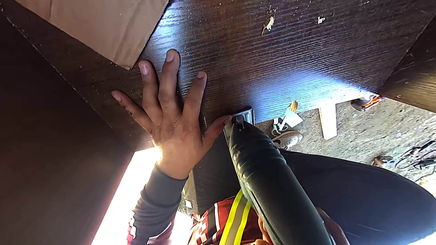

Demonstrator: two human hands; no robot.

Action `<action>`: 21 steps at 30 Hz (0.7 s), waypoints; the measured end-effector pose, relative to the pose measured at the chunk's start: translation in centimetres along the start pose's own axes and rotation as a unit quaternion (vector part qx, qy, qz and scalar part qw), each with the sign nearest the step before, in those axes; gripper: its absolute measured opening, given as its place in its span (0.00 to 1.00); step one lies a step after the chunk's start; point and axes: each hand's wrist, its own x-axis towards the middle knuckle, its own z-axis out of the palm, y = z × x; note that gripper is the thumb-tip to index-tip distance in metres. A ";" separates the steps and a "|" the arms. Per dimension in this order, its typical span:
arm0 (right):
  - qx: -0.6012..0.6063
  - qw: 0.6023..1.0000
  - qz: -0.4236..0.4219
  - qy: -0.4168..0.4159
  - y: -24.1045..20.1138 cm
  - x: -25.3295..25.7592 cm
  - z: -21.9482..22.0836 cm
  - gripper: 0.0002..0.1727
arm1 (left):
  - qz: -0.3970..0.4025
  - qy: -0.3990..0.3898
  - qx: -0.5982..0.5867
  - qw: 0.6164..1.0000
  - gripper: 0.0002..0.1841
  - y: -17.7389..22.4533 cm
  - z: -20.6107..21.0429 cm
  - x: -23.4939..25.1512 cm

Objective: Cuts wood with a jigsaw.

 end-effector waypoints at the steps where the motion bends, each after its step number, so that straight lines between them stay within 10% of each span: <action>1: 0.000 1.000 0.000 -0.002 -0.1 0.0 -0.1 0.17 | -0.001 0.002 -0.002 1.000 0.47 0.0 0.0 0.0; 21: -0.043 0.999 -0.005 -0.026 -1.1 0.8 -1.1 0.18 | -0.013 0.005 -0.016 1.000 0.41 0.2 -0.1 0.1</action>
